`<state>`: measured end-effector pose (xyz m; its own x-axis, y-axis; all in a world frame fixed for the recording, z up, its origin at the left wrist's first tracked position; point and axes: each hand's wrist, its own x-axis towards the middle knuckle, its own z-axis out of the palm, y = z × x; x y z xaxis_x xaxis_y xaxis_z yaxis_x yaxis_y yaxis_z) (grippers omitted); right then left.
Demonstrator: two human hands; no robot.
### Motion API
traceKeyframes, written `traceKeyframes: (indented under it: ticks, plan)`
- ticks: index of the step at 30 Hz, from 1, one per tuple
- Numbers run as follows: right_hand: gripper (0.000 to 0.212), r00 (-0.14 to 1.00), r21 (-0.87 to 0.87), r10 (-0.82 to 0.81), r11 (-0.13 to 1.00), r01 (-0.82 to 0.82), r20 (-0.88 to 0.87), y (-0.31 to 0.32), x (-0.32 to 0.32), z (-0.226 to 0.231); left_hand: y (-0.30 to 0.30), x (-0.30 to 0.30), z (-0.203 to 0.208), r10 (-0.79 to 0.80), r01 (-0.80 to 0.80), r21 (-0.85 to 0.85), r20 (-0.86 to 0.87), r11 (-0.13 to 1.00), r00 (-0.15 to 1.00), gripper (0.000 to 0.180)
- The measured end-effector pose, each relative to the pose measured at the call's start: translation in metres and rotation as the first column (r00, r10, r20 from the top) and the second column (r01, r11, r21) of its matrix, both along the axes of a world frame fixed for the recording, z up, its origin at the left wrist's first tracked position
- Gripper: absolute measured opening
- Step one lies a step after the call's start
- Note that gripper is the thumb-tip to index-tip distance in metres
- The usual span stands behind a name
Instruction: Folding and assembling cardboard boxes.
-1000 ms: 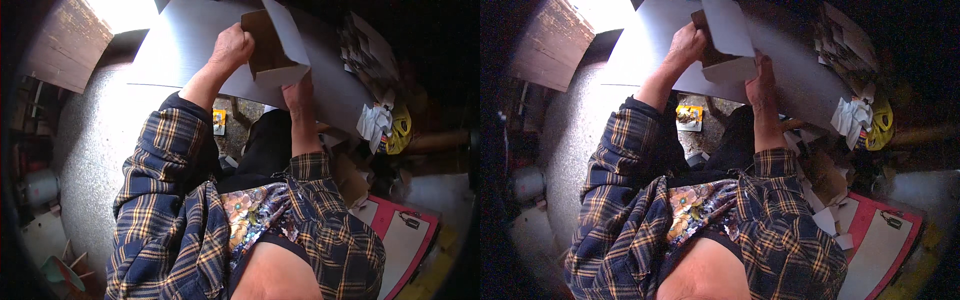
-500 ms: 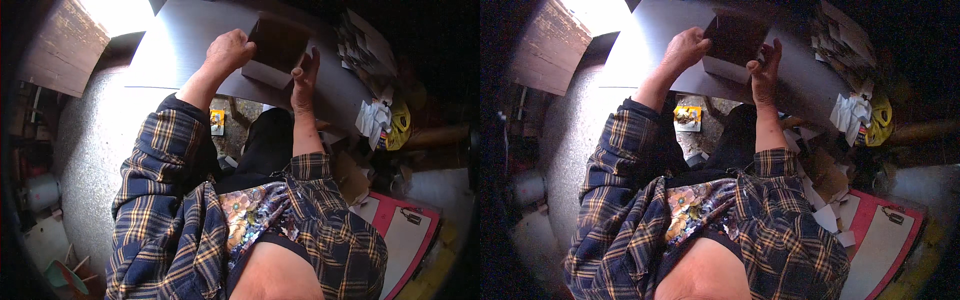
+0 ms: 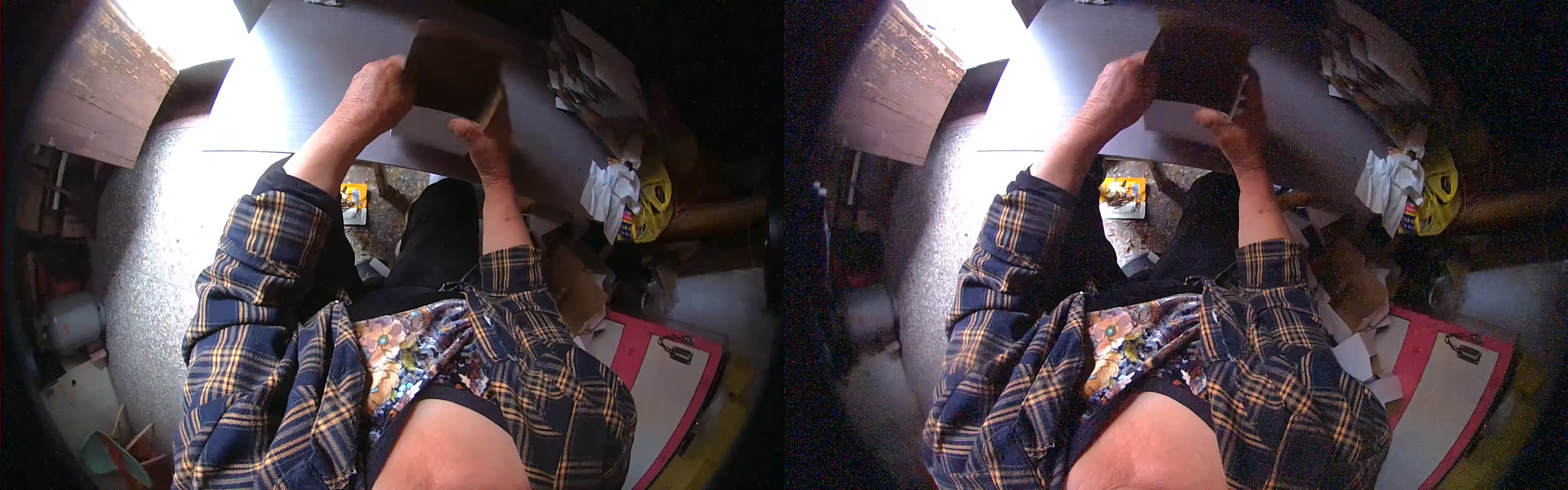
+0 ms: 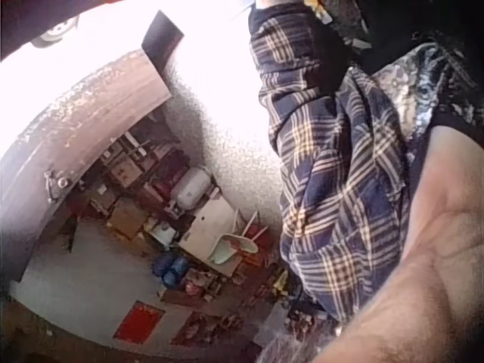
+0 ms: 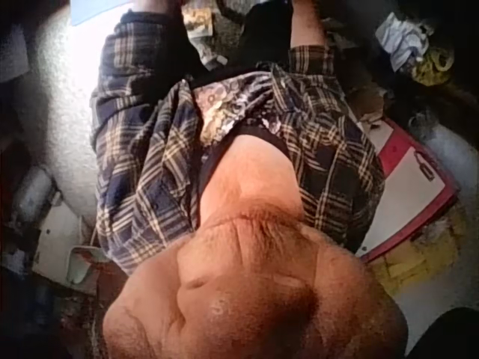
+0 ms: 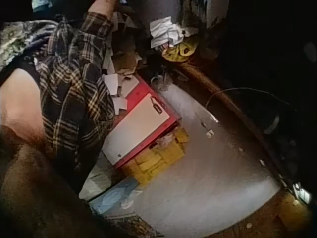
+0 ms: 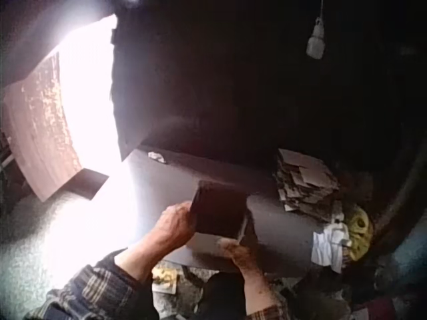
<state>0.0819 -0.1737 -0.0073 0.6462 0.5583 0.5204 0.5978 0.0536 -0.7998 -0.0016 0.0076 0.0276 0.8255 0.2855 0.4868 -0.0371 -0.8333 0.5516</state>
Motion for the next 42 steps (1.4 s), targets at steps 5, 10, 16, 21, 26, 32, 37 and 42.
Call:
traceKeyframes:
  ticks: [5, 10, 16, 21, 26, 32, 37, 42]
  plan:
    - [0.086, 0.999, 0.049, -0.028, 0.998, 0.029, -0.028, 0.004, -0.005, 0.004, 0.003, 0.000, 0.001, -0.010, 0.010, 0.004, 0.010, 1.000, 1.000, 0.021]
    - [0.091, 0.990, -0.177, -0.135, 0.974, 0.142, 0.050, 0.003, 0.000, -0.008, 0.000, 0.000, -0.006, -0.031, 0.039, 0.048, -0.159, 0.998, 0.987, 0.019]
    - [0.100, 0.952, -0.229, -0.181, 0.944, 0.239, 0.248, -0.002, 0.013, -0.029, 0.009, 0.005, -0.019, -0.061, 0.112, 0.184, -0.264, 0.977, 0.963, 0.020]
    - [0.111, 0.967, 0.028, -0.172, 0.985, 0.170, 0.189, -0.015, 0.014, 0.002, -0.009, -0.007, 0.016, -0.134, 0.141, -0.169, 0.054, 0.975, 0.990, 0.030]
    - [0.105, 0.955, 0.078, -0.166, 0.985, 0.151, 0.246, -0.020, 0.006, 0.031, -0.009, -0.011, 0.023, -0.349, 0.269, -0.584, -0.027, 0.766, 0.937, 0.059]
    - [0.117, 0.953, 0.152, -0.181, 0.977, 0.146, 0.243, -0.022, 0.008, 0.032, -0.016, -0.020, 0.042, -0.494, 0.352, -0.762, 0.049, 0.543, 0.868, 0.081]
    - [0.114, 0.996, 0.167, -0.082, 0.983, 0.076, 0.033, -0.016, -0.008, 0.042, -0.014, -0.024, 0.044, -0.489, 0.327, -0.786, 0.036, 0.525, 0.872, 0.101]
    - [0.080, 0.693, 0.369, 0.124, 0.904, 0.216, -0.710, -0.013, 0.001, 0.026, -0.002, -0.019, 0.027, -0.485, 0.345, -0.794, 0.073, 0.501, 0.872, 0.079]
